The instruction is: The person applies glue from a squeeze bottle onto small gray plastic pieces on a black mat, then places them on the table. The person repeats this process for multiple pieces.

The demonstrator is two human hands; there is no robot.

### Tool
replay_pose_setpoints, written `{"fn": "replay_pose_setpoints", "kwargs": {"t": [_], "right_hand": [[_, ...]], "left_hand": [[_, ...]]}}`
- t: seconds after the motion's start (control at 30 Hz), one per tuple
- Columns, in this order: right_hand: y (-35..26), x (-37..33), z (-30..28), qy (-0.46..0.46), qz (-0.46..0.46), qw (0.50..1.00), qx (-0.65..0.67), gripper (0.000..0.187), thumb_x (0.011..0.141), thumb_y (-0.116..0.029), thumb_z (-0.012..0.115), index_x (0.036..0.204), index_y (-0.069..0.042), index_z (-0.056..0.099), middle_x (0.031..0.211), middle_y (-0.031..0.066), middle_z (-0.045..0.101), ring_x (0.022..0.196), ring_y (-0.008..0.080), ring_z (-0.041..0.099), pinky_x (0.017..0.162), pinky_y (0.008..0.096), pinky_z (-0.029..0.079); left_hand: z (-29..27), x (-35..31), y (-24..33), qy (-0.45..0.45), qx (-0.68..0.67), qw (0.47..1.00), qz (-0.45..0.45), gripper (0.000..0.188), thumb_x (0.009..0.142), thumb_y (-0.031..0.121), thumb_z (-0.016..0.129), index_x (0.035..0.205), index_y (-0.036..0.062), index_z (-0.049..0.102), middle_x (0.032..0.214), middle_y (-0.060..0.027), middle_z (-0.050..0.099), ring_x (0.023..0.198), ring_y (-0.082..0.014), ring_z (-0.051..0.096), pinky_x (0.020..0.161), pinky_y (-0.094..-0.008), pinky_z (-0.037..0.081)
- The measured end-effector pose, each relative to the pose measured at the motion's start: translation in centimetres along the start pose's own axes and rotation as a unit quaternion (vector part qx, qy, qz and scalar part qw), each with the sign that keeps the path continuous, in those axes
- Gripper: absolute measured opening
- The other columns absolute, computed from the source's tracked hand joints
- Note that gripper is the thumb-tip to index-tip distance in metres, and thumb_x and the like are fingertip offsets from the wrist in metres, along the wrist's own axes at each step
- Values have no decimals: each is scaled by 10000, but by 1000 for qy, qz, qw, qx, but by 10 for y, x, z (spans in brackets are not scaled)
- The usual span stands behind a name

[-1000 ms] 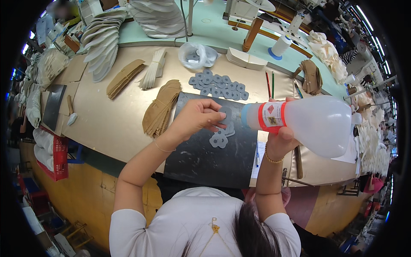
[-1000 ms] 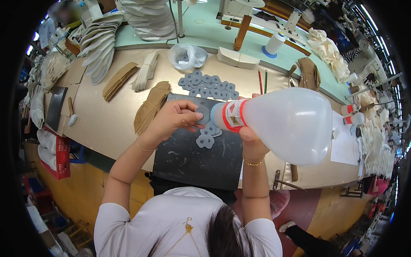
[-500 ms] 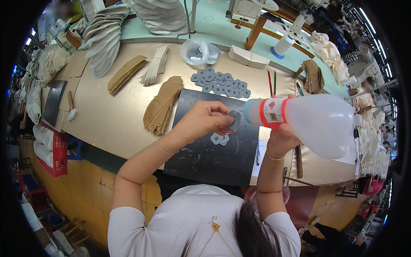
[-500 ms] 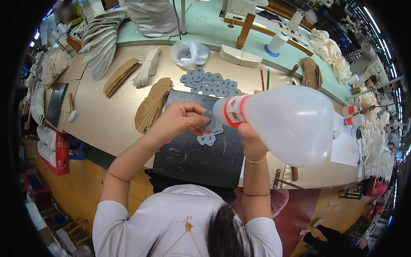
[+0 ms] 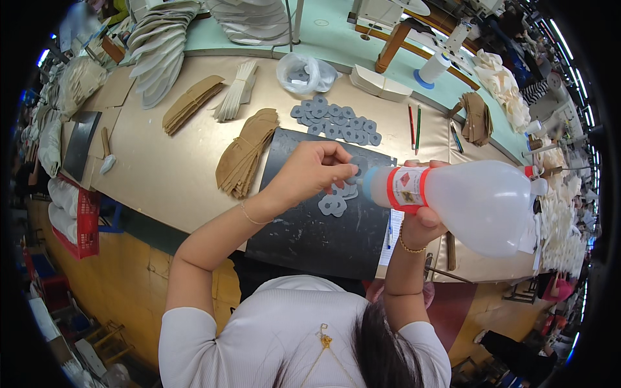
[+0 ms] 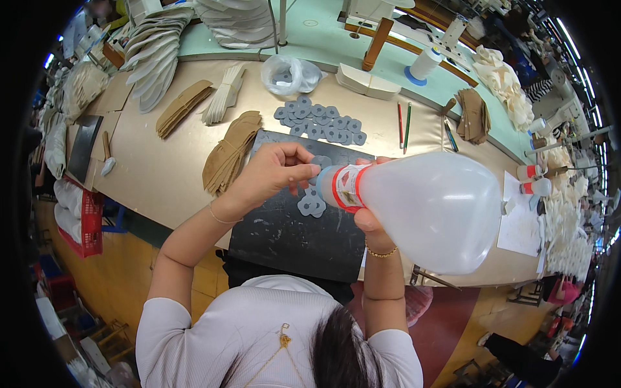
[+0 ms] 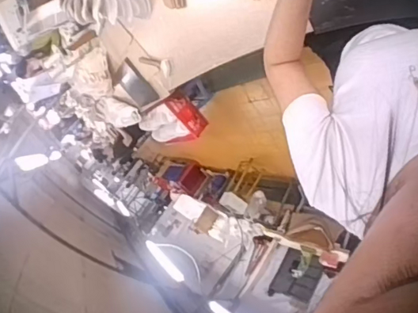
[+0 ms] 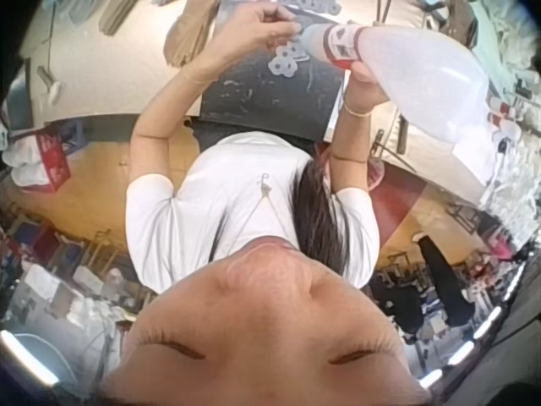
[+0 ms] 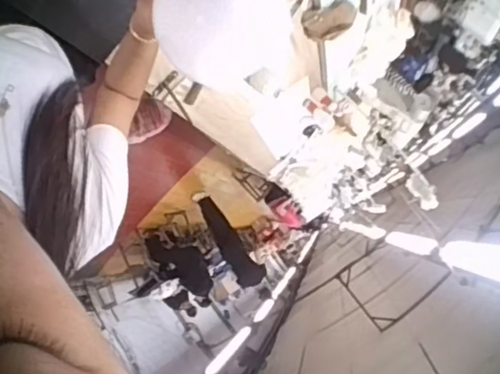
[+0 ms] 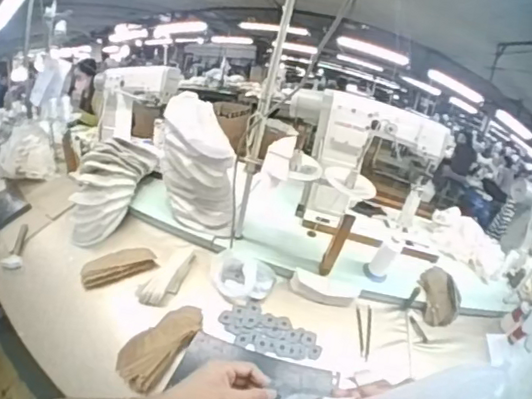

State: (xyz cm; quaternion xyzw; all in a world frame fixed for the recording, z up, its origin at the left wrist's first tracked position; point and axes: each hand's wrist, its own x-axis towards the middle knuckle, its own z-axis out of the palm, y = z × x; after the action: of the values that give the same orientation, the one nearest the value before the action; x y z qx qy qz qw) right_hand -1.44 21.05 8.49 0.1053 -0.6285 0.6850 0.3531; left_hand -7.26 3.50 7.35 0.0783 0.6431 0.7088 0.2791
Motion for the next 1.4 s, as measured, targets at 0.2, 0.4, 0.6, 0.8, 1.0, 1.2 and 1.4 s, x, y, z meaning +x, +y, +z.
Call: {"fn": "replay_pose_setpoints", "kwargs": {"t": [0.2, 0.4, 0.6, 0.8, 1.0, 1.2, 1.4], "right_hand": [[7, -7, -8, 20, 18, 1000, 1, 847, 671, -500, 742, 1202, 44, 367, 1071, 185, 538, 841, 336, 638, 712, 428, 582], [9, -7, -38, 117, 6, 992, -39, 864, 687, -628, 655, 1140, 66, 412, 1019, 155, 525, 782, 297, 637, 694, 397, 580], [11, -15, -55, 120, 33, 990, -69, 828, 711, -624, 635, 1125, 59, 418, 1028, 153, 514, 779, 279, 633, 662, 373, 576], [13, -18, -75, 131, 38, 988, -72, 784, 731, -569, 649, 1154, 44, 402, 1025, 154, 519, 773, 266, 634, 645, 362, 575], [20, -18, -61, 129, 72, 988, -35, 782, 721, -553, 667, 1159, 39, 403, 1025, 153, 521, 767, 263, 636, 643, 363, 579], [19, -23, -56, 105, 56, 993, -26, 800, 699, -560, 687, 1160, 35, 416, 1027, 148, 528, 762, 270, 638, 649, 367, 581], [12, -29, -62, 120, 81, 989, -24, 821, 690, -563, 696, 1177, 35, 416, 1053, 150, 533, 777, 266, 637, 654, 362, 572]], "left_hand": [[0, 7, -5, -8, -42, 999, 17, 195, 800, 158, 686, 878, -1, 604, 741, -51, 634, 634, -99, 602, 494, -208, 461], [-16, 64, -35, 28, 52, 998, -11, 242, 798, 185, 688, 894, -23, 609, 723, -78, 639, 599, -98, 595, 443, -213, 454], [-14, 162, -75, 70, 159, 985, -6, 290, 785, 192, 696, 941, -36, 607, 721, -87, 639, 526, -99, 570, 385, -218, 434], [0, 138, -61, 32, 252, 967, 35, 512, 726, 264, 751, 1132, 20, 556, 879, -93, 581, 579, -126, 565, 467, -254, 472], [-8, 55, -68, -204, 549, 802, 120, 1015, 515, 376, 850, 1374, 173, 350, 1337, -197, 330, 1215, -378, 352, 986, -428, 348], [9, 56, -79, -187, 634, 739, 127, 1002, 424, 344, 871, 1290, 123, 418, 1200, -158, 454, 1105, -339, 457, 867, -404, 407], [-2, 55, -92, -199, 580, 774, 159, 709, 512, 293, 838, 1088, 60, 497, 1008, -116, 528, 998, -314, 518, 795, -407, 456]]}}
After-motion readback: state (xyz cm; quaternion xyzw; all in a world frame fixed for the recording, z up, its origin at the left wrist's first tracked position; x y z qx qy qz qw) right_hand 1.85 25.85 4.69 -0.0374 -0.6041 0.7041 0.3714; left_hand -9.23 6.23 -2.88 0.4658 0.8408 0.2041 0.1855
